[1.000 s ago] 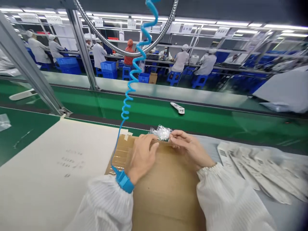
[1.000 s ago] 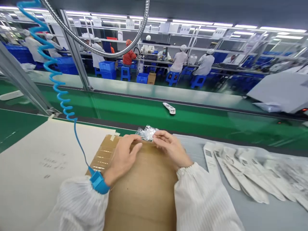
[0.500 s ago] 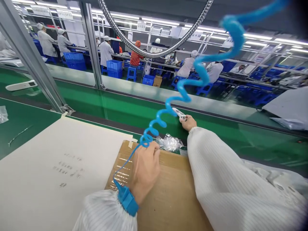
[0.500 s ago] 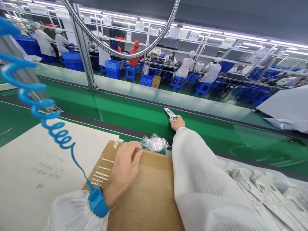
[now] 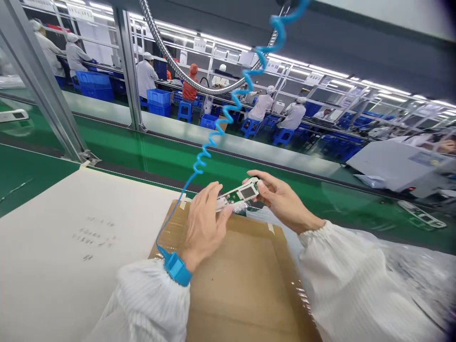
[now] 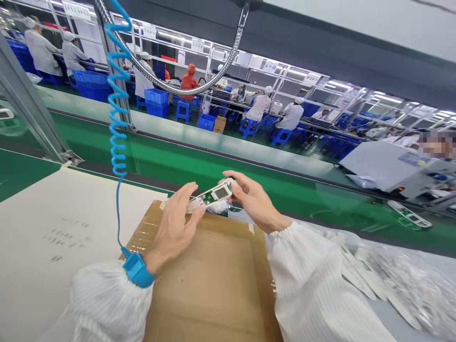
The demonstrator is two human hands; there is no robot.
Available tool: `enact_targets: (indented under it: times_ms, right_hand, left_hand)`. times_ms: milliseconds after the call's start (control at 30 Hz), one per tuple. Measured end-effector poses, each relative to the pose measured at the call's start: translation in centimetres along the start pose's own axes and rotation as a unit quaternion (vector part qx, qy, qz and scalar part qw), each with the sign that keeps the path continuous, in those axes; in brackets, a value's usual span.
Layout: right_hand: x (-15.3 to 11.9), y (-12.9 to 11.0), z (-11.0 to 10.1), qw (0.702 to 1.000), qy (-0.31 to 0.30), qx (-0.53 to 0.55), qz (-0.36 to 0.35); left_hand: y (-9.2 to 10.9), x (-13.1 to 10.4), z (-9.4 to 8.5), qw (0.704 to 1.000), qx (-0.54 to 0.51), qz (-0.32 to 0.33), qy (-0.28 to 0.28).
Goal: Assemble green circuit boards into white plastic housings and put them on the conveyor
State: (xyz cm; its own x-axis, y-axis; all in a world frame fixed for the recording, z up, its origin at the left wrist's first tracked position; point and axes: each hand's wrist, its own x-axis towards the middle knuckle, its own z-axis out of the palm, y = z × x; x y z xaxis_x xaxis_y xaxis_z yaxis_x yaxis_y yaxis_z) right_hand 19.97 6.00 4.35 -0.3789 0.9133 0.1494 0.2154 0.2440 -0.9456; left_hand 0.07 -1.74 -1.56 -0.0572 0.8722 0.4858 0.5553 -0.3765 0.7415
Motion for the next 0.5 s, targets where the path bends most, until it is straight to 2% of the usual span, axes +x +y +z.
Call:
enact_targets:
  times_ms: [67, 133, 233, 333, 433, 500]
  right_hand:
    - [-2.2, -0.5, 1.2, 0.999, -0.017, -0.028, -0.011]
    - [-3.8, -0.4, 1.9, 0.992, 0.017, -0.115, -0.041]
    - [-5.2, 0.0, 2.4, 0.952, 0.078, -0.268, -0.127]
    - [-5.7, 0.1, 2.6, 0.883, 0.097, -0.411, -0.205]
    - [-5.6, 0.1, 3.0, 0.814, 0.138, -0.512, -0.239]
    - [-5.4, 0.1, 3.5, 0.793, 0.160, -0.532, -0.250]
  left_hand:
    - [0.4, -0.2, -0.1, 0.993, -0.036, -0.037, -0.109]
    - [0.7, -0.3, -0.1, 0.979, -0.044, -0.079, -0.182]
    - [0.9, -0.4, 0.0, 0.979, -0.026, -0.089, -0.183]
    - [1.1, -0.4, 0.0, 0.980, -0.022, -0.077, -0.183]
    - [1.4, -0.5, -0.2, 0.979, -0.014, -0.081, -0.185]
    - [1.5, -0.4, -0.3, 0.979, -0.005, -0.081, -0.186]
